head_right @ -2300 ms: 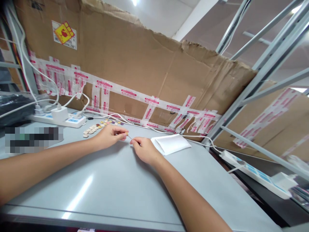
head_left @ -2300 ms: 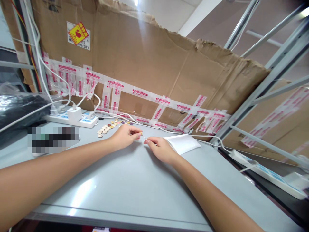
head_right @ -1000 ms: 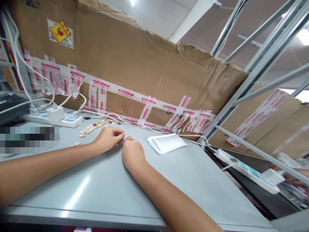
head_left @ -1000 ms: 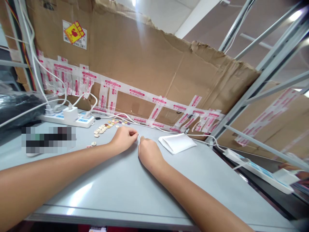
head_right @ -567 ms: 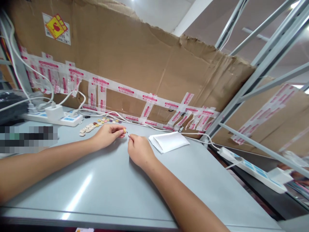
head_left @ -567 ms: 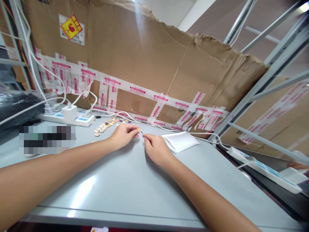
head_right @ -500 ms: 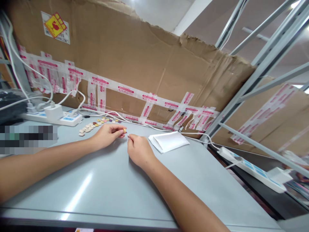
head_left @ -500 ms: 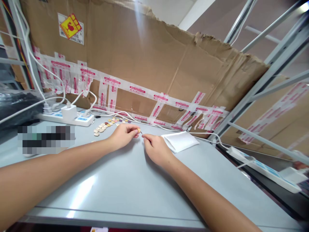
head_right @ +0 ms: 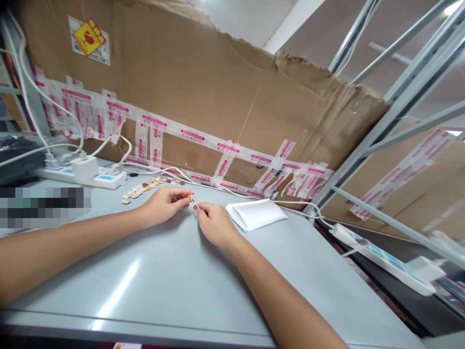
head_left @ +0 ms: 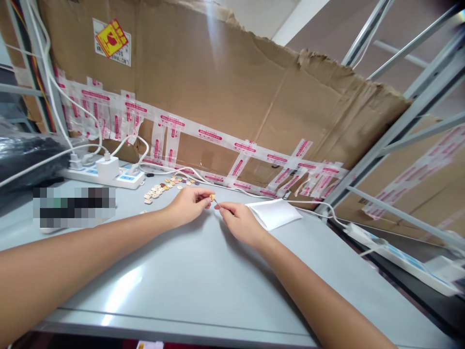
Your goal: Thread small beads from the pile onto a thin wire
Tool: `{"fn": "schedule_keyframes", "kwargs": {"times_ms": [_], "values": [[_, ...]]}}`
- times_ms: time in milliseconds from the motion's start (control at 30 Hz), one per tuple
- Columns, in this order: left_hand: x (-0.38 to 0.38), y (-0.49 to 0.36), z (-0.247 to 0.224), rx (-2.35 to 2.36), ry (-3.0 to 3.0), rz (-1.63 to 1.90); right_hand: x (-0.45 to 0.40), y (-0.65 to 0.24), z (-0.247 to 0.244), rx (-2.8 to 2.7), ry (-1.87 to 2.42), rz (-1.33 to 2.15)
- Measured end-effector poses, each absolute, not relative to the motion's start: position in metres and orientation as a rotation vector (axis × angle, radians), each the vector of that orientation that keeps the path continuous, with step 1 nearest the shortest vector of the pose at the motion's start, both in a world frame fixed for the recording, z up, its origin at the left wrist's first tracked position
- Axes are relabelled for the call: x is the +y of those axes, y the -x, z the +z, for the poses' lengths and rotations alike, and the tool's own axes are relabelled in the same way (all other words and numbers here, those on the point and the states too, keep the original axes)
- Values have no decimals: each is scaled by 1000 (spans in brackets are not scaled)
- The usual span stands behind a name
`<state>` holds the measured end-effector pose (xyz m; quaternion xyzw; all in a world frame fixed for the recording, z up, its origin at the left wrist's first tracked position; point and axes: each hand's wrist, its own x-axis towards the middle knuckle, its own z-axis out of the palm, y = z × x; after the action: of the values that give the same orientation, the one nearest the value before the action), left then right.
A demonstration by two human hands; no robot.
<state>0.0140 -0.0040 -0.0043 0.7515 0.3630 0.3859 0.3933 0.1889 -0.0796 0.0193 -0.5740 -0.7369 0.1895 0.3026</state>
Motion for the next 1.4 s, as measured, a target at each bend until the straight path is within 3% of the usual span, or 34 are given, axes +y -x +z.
{"fn": "schedule_keyframes", "kwargs": {"times_ms": [233,367,467,733,1400], "values": [[4,-12,-14,839,-2070,1028,-79,-192,27,-1717,1625,1040],[2,-13,-12,822,-2089,1029,-79,-194,28,-1682,1589,1113],[1,-13,-11,818,-2106,1030,-78,-195,26,-1786,1578,1013],[-3,-19,-13,868,-2214,1107,-85,-183,24,-2061,1642,330],[-9,-25,-11,928,-2411,1098,-85,-158,14,-2136,2052,-27]]}}
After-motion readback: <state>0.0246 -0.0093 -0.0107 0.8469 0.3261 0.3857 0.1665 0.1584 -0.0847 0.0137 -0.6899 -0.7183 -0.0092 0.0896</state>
